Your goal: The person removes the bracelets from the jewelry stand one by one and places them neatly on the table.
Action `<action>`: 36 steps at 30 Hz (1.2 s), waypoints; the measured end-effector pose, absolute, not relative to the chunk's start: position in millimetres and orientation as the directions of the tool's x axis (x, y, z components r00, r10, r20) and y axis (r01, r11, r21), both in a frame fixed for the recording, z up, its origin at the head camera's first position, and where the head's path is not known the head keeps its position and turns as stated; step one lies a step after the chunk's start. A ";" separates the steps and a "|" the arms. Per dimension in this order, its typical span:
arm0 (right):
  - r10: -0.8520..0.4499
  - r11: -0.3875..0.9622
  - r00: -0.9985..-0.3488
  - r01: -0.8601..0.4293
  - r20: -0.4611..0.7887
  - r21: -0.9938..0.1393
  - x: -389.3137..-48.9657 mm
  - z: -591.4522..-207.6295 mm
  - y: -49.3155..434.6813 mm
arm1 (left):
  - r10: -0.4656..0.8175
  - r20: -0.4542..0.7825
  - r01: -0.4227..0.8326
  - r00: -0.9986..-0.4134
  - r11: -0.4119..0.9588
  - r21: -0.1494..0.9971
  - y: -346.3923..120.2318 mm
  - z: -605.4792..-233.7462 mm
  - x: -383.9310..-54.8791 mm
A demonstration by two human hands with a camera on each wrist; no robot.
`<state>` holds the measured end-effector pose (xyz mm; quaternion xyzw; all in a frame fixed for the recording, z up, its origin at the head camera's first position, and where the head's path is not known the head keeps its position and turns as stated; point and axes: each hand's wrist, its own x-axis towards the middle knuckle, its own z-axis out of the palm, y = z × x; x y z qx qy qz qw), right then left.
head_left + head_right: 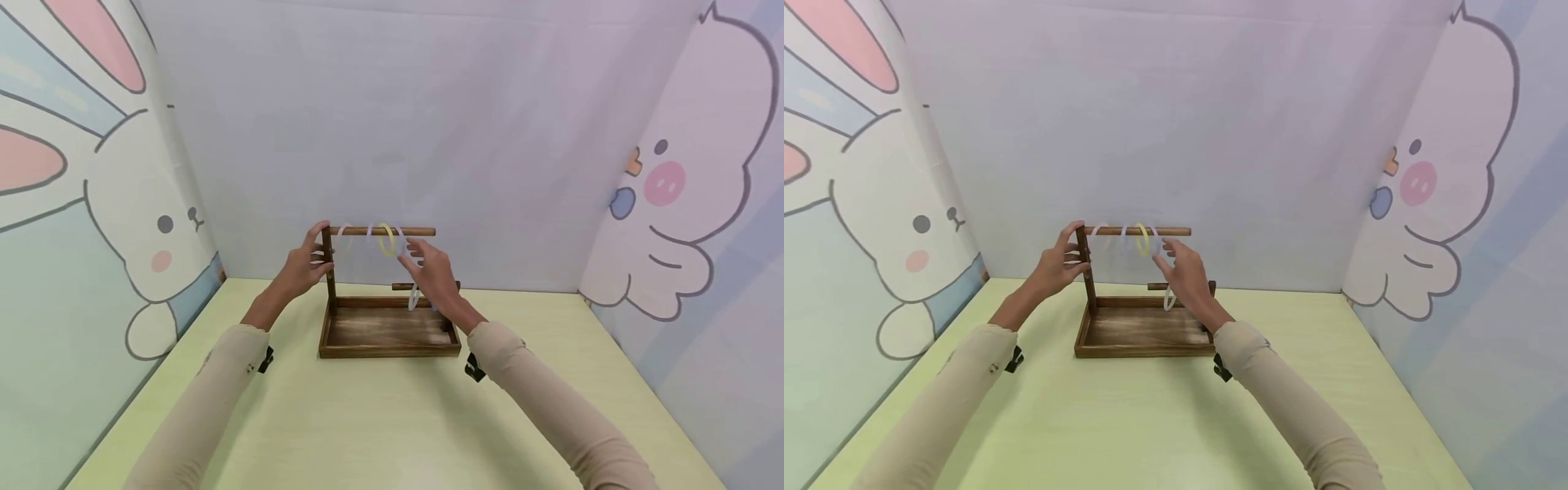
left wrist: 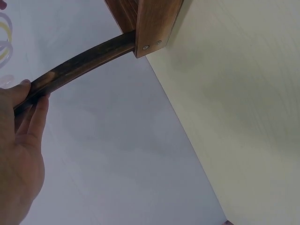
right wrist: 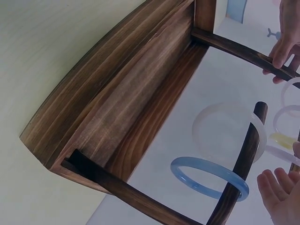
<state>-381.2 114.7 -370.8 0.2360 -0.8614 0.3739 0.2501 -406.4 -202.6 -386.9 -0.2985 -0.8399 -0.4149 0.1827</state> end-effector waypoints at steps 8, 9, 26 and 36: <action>-0.187 0.604 -0.759 -0.590 0.624 -0.536 -382.2 -369.5 112.2 | 0.351 0.547 0.647 -0.760 0.482 0.591 -198.8 -386.1 -405.4; -0.182 0.602 -0.758 -0.589 0.627 -0.538 -382.2 -369.6 112.2 | 0.352 0.545 0.647 -0.761 0.483 0.590 -198.5 -386.2 -405.7; -0.115 0.505 -0.717 -0.639 0.688 -0.581 -385.8 -369.6 105.5 | 0.351 0.549 0.649 -0.758 0.480 0.590 -201.7 -389.0 -407.8; -0.091 0.481 -0.744 -0.615 0.662 -0.625 -386.0 -368.4 111.7 | 0.356 0.542 0.646 -0.761 0.494 0.583 -201.4 -385.4 -405.2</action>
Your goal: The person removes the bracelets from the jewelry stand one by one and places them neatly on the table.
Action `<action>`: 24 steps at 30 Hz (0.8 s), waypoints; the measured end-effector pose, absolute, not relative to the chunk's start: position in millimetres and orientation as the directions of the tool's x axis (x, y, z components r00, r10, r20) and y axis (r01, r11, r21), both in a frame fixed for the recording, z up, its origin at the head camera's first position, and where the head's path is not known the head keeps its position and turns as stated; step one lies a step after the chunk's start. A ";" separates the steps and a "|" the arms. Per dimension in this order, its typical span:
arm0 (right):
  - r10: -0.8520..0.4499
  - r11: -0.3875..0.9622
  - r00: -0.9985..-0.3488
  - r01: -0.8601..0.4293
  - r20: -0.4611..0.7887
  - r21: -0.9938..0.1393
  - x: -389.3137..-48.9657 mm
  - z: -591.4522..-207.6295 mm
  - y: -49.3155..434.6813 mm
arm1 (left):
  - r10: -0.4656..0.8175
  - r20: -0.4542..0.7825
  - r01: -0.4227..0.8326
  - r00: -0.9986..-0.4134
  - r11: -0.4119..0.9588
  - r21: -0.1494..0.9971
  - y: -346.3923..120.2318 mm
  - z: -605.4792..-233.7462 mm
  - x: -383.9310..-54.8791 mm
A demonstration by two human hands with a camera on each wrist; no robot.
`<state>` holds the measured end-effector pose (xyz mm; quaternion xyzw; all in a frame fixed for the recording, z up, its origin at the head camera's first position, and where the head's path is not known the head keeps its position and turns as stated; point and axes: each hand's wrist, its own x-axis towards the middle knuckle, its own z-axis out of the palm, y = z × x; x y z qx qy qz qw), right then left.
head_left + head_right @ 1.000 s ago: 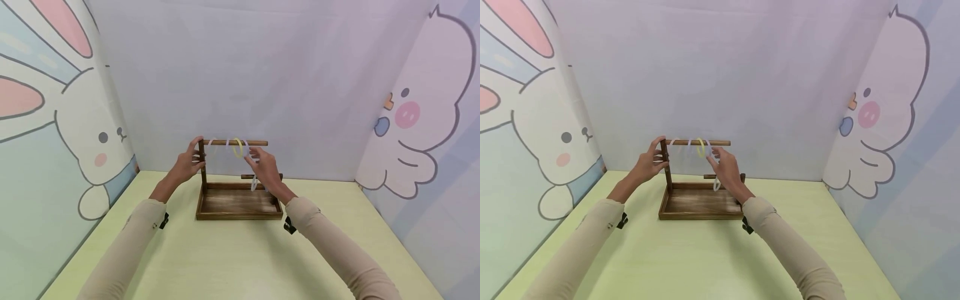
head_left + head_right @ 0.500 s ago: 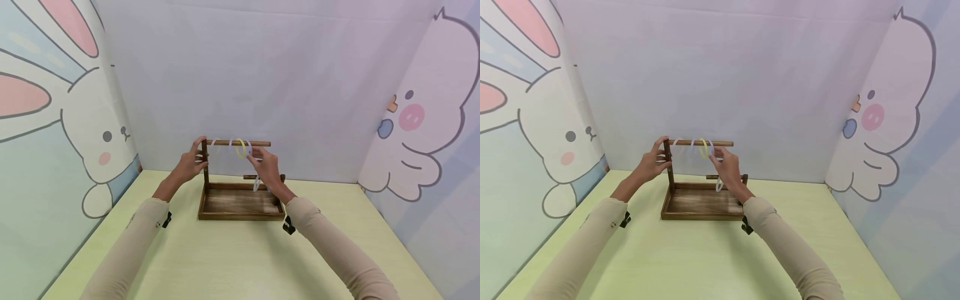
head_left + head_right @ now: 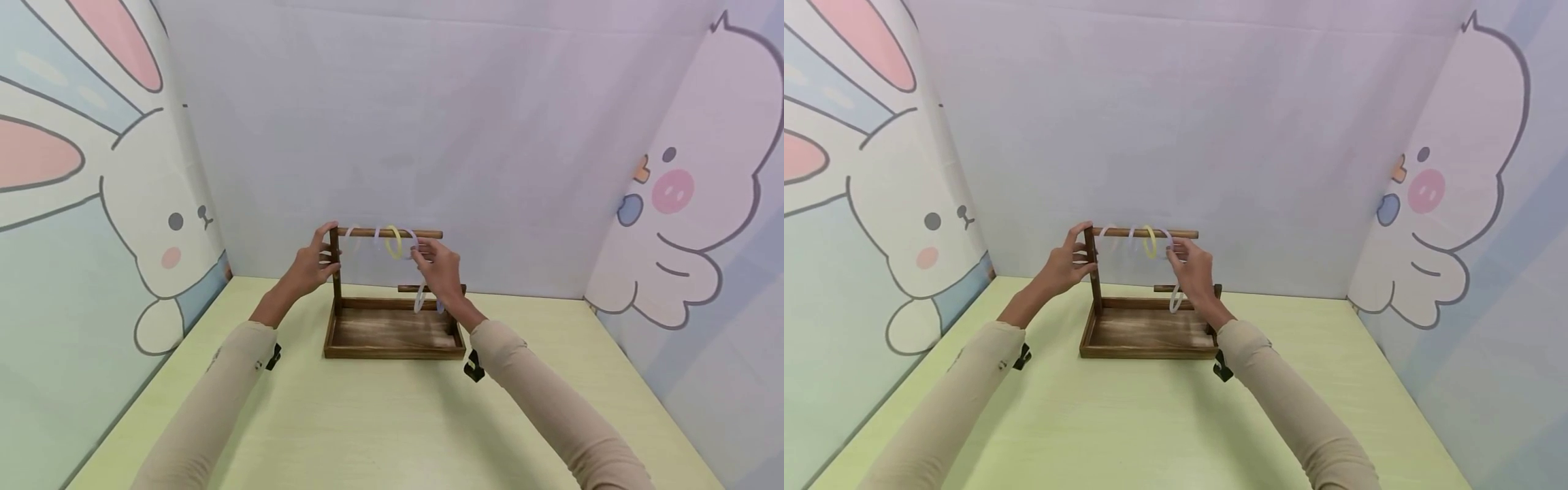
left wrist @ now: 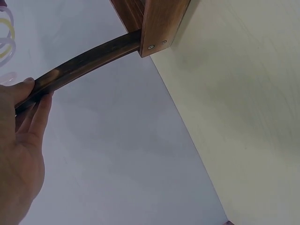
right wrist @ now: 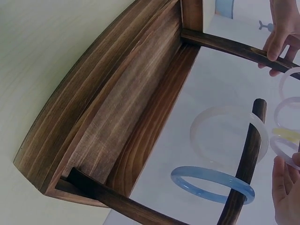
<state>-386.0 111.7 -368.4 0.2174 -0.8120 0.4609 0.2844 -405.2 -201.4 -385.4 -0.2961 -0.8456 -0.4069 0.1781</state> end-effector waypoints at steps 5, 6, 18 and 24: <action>-0.083 0.477 -0.756 -0.602 0.650 -0.640 -386.9 -367.8 118.6 | 0.358 0.539 0.644 -0.762 0.497 0.581 -199.5 -381.8 -404.1; -0.079 0.478 -0.757 -0.600 0.648 -0.642 -387.2 -367.6 119.7 | 0.358 0.541 0.646 -0.761 0.499 0.578 -199.4 -381.5 -403.9; -0.059 0.469 -0.777 -0.576 0.627 -0.669 -386.9 -367.0 127.3 | 0.365 0.558 0.661 -0.745 0.511 0.549 -200.0 -382.8 -403.0; -0.040 0.455 -0.795 -0.554 0.606 -0.697 -381.8 -364.1 133.9 | 0.368 0.556 0.662 -0.745 0.512 0.548 -200.3 -382.9 -401.2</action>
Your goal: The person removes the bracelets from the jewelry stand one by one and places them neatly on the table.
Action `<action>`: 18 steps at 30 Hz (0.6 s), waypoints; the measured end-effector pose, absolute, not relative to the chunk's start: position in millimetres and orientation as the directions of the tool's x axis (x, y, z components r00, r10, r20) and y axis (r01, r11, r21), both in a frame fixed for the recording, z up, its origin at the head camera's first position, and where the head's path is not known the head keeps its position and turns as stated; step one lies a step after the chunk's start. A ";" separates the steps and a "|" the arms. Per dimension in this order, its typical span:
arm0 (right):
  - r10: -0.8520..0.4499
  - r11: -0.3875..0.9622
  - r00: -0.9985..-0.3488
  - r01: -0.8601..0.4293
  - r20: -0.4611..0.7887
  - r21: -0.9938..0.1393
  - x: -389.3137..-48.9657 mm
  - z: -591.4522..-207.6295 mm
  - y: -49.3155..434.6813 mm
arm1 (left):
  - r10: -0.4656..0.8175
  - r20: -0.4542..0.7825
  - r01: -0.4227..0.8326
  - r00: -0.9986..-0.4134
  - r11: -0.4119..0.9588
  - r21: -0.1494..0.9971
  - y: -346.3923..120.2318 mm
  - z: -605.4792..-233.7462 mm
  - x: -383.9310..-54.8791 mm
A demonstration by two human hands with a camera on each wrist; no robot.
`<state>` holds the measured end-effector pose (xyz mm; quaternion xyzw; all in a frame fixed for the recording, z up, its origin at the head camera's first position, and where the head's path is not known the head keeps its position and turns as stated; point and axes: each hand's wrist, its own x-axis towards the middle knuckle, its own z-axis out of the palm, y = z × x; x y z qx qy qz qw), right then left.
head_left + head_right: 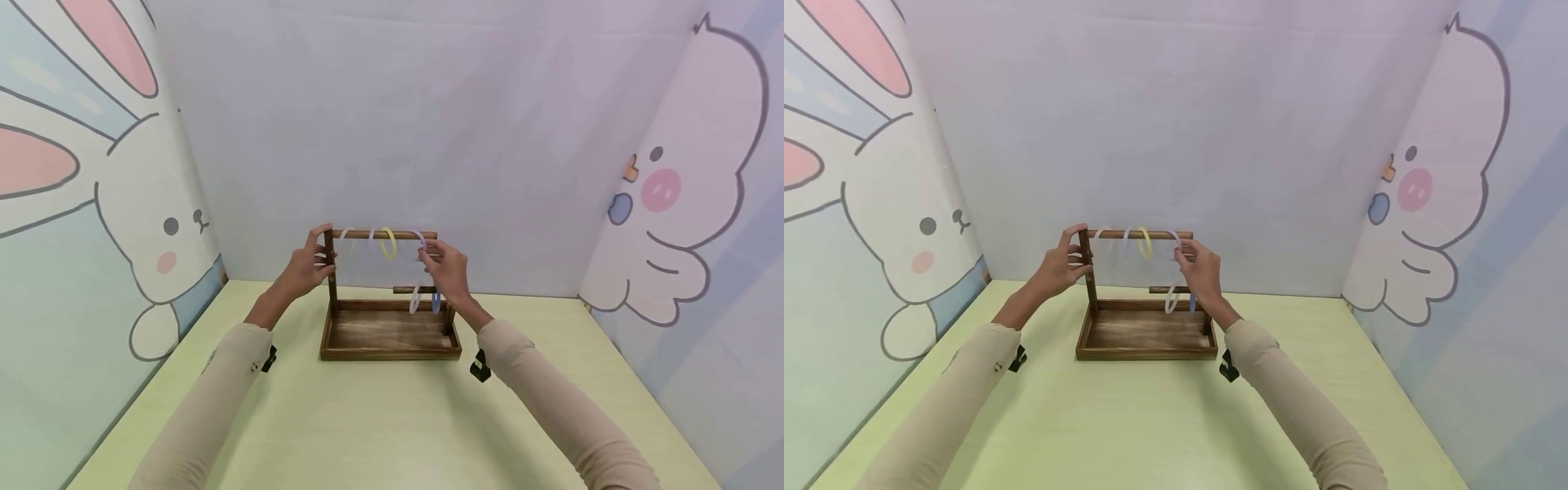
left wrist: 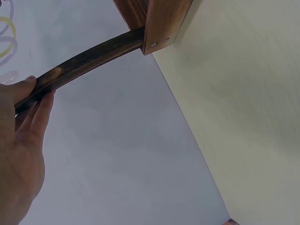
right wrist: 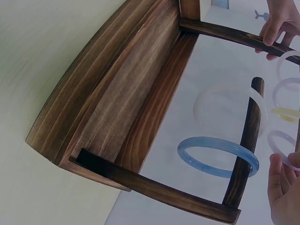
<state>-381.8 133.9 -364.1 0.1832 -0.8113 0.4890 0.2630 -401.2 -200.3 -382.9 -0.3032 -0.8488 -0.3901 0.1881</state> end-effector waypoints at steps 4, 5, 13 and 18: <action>-0.028 0.456 -0.788 -0.558 0.615 -0.693 -381.8 -364.6 139.9 | 0.370 0.550 0.658 -0.749 0.510 0.554 -200.4 -382.0 -399.9; -0.026 0.455 -0.787 -0.558 0.616 -0.694 -382.1 -364.9 141.6 | 0.370 0.548 0.657 -0.750 0.512 0.553 -200.4 -381.5 -399.5; -0.010 0.429 -0.814 -0.529 0.581 -0.732 -381.0 -364.6 153.5 | 0.360 0.543 0.647 -0.758 0.519 0.559 -199.9 -379.7 -396.3; -0.004 0.430 -0.819 -0.519 0.574 -0.739 -376.9 -361.2 159.1 | 0.355 0.534 0.636 -0.767 0.524 0.566 -199.1 -379.5 -395.1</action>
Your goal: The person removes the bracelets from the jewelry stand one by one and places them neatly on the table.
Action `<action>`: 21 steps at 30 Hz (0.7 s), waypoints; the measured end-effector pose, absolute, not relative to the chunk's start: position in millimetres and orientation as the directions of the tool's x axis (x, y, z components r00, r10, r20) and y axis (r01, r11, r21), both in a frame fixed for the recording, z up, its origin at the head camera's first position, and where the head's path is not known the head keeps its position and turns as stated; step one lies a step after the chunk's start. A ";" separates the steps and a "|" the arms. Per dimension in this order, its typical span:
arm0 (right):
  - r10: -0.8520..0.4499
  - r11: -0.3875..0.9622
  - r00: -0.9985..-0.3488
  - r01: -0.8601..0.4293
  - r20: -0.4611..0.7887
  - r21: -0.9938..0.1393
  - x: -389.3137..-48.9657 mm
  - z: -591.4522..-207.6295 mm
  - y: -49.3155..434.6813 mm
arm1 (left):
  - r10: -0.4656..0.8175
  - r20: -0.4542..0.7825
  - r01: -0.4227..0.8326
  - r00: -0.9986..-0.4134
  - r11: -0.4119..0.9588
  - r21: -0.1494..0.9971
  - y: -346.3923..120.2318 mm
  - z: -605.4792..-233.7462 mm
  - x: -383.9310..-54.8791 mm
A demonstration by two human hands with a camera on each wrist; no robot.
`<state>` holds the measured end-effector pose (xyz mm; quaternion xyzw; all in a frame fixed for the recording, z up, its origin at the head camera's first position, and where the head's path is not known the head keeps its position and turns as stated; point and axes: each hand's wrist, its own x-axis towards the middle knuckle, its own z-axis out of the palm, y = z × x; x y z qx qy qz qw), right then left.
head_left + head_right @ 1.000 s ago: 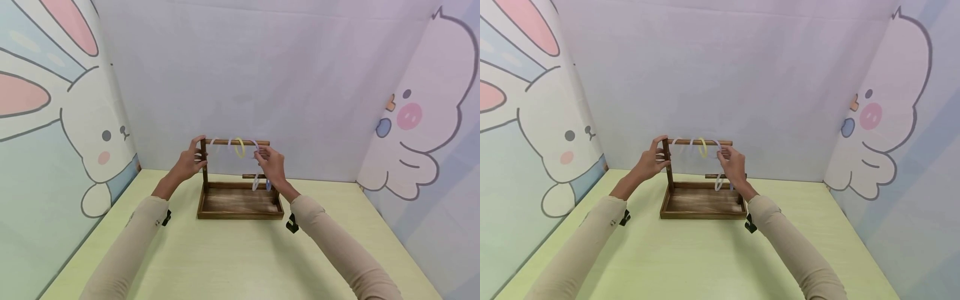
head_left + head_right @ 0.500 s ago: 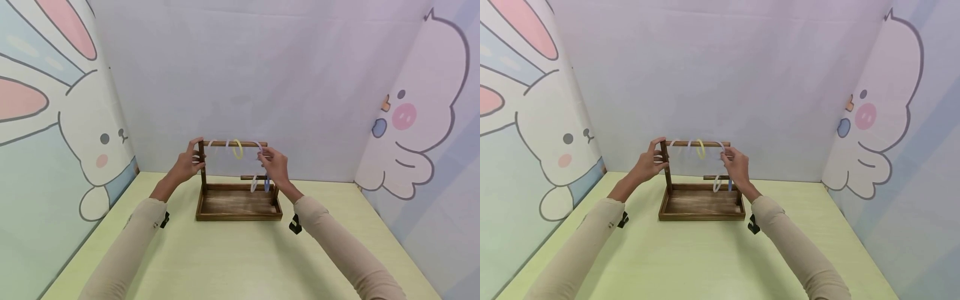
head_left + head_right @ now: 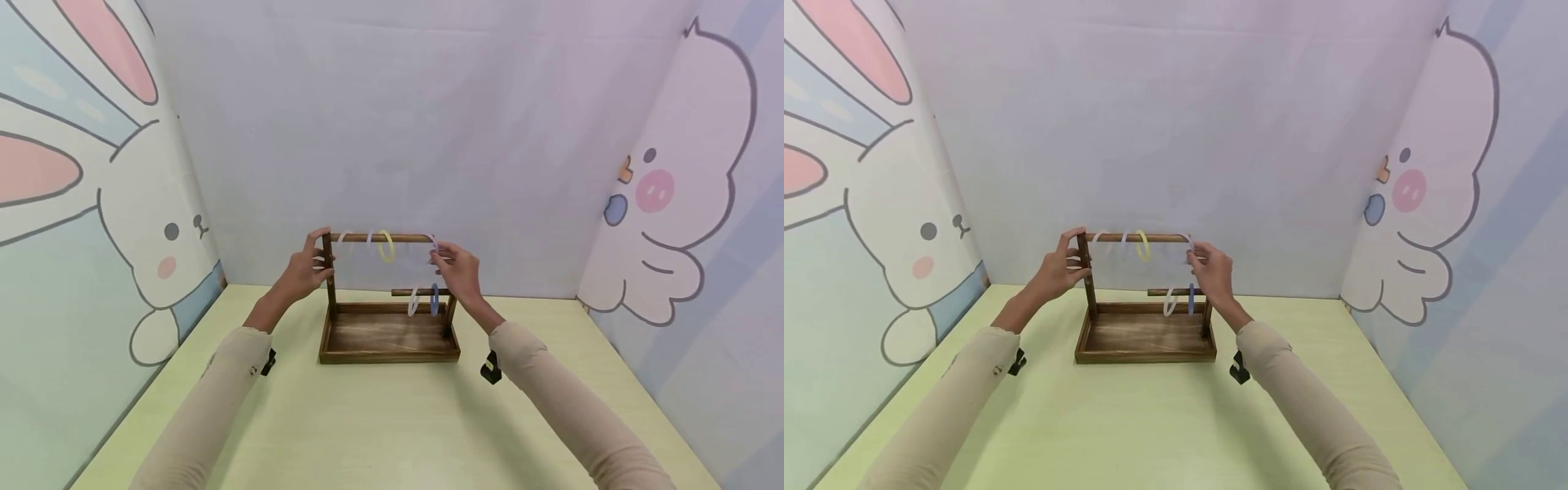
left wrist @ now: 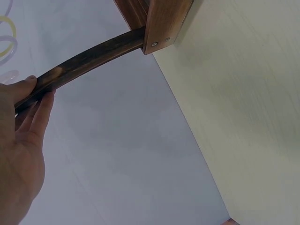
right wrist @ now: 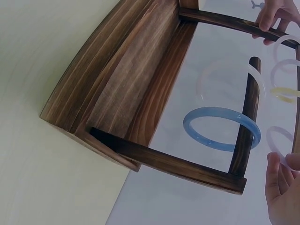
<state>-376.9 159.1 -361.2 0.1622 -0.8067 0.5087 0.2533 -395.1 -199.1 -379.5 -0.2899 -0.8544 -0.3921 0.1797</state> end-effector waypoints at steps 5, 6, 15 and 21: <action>0.007 0.450 -0.820 -0.509 0.573 -0.734 -375.2 -360.1 165.1 | 0.353 0.534 0.636 -0.768 0.516 0.573 -199.5 -379.5 -393.4; 0.010 0.452 -0.821 -0.506 0.571 -0.735 -375.5 -360.4 166.7 | 0.353 0.536 0.637 -0.767 0.514 0.574 -199.7 -379.4 -393.0; 0.051 0.410 -0.848 -0.463 0.527 -0.786 -375.6 -361.8 185.1 | 0.356 0.549 0.649 -0.756 0.510 0.564 -199.2 -378.7 -392.3; 0.039 0.390 -0.862 -0.453 0.506 -0.802 -370.6 -365.7 196.0 | 0.358 0.546 0.650 -0.757 0.502 0.571 -199.5 -378.6 -393.7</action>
